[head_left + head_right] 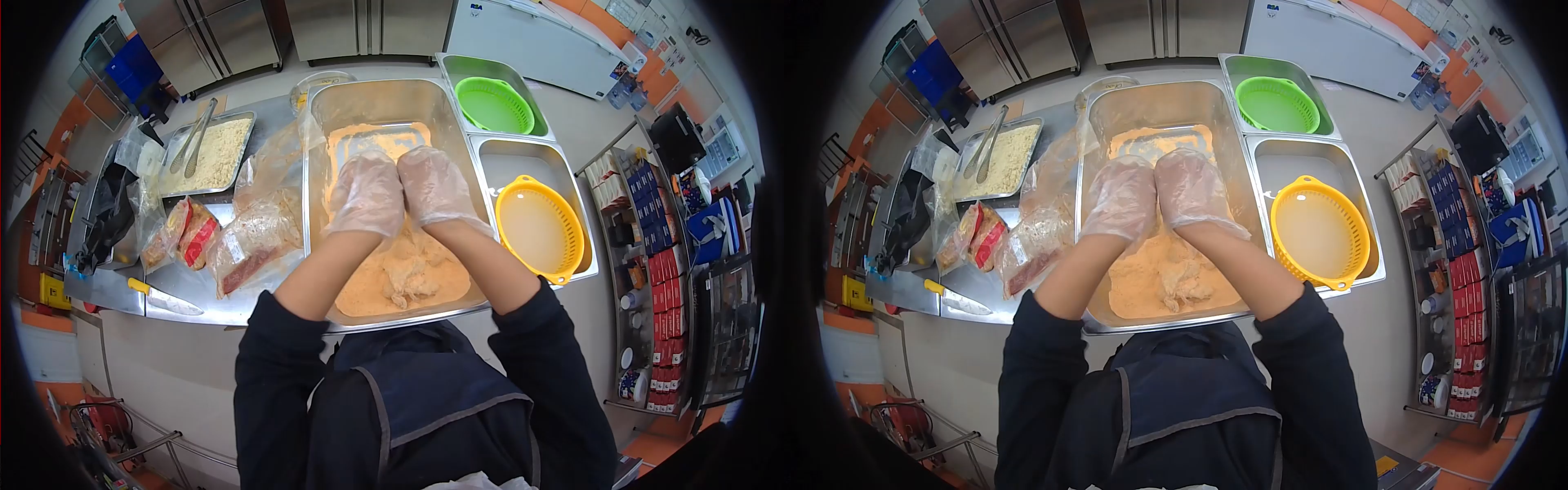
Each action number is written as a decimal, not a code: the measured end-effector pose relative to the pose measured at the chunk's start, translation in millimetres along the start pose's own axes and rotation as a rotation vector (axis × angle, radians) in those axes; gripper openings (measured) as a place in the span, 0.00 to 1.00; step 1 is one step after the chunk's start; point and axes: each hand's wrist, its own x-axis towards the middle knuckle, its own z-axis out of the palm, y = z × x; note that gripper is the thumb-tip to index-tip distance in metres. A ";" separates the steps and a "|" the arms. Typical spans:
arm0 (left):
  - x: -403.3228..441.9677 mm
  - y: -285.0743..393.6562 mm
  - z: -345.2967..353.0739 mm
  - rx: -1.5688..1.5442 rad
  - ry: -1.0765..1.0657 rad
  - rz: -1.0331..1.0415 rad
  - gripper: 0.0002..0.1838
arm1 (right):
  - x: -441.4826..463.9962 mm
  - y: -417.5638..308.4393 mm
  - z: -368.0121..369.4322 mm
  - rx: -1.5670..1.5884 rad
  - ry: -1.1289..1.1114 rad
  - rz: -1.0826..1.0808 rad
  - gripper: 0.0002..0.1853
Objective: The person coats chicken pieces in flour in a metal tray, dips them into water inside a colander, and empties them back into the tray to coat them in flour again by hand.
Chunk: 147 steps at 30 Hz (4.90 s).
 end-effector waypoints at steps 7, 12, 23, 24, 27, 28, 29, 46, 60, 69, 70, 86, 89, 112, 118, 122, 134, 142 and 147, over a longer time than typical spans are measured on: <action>32.1 -79.7 -16.4 -0.029 -0.119 0.249 0.05 | 16.3 42.3 -49.6 0.028 -0.116 -0.177 0.03; 51.8 -78.6 -49.3 -0.109 -0.308 0.297 0.08 | 3.9 52.3 -96.8 0.211 -0.237 -0.047 0.05; 67.1 35.6 -81.8 -0.427 -0.034 0.456 0.11 | -63.7 122.7 -140.6 -0.037 0.177 0.169 0.08; 70.0 52.6 -82.5 -0.549 -0.143 0.401 0.13 | -69.3 130.8 -139.4 -0.046 0.182 0.185 0.08; 94.3 84.7 -40.5 -0.515 -0.096 0.534 0.11 | -85.8 161.0 -126.8 -0.114 0.069 0.379 0.08; 98.6 97.3 -27.9 -0.461 -0.012 0.695 0.09 | -93.2 174.8 -117.2 -0.132 0.064 0.392 0.09; 101.2 110.6 -20.8 -0.405 0.074 0.851 0.07 | -99.9 185.9 -109.3 -0.149 0.057 0.404 0.09; 117.0 163.5 53.3 -0.457 -0.381 0.640 0.14 | -135.2 220.7 -89.2 0.038 0.170 0.398 0.10; 28.2 -17.6 98.8 -0.386 -0.068 0.365 0.07 | -14.2 111.1 115.8 0.000 -0.532 0.018 0.11; 25.8 -27.3 108.1 -0.332 -0.618 0.405 0.11 | -31.1 100.8 103.0 -0.007 -0.766 -0.111 0.17; 24.0 -28.2 107.4 -0.337 -0.622 0.406 0.11 | -35.2 99.0 102.0 -0.019 -0.702 -0.091 0.18; 17.5 -64.0 135.0 -0.349 -0.596 0.510 0.17 | -66.6 98.6 88.8 -0.062 -0.517 -0.053 0.10; 8.0 -68.5 144.5 -0.340 -0.575 0.505 0.17 | -68.2 93.1 90.6 -0.072 -0.572 -0.074 0.09; -7.8 -20.1 32.7 -0.504 -0.234 0.064 0.17 | -51.3 84.1 16.1 0.199 -0.404 -0.183 0.14; -4.3 4.5 25.8 -0.207 0.136 0.141 0.06 | -42.1 47.8 -26.8 -0.002 -0.169 0.048 0.07; -2.4 23.0 28.6 -0.019 0.105 0.118 0.05 | -34.7 11.8 -21.4 -0.027 -0.158 0.221 0.08; 16.5 -5.4 4.1 0.176 -0.033 0.059 0.07 | -27.8 26.9 -43.4 0.124 -0.303 0.290 0.15; 51.8 8.9 -12.0 -0.150 0.434 0.487 0.08 | -55.7 92.0 -129.1 0.199 -0.092 0.258 0.14; 68.6 78.3 -42.2 -0.142 0.214 0.436 0.09 | -93.6 146.3 -116.8 0.110 -0.003 0.500 0.13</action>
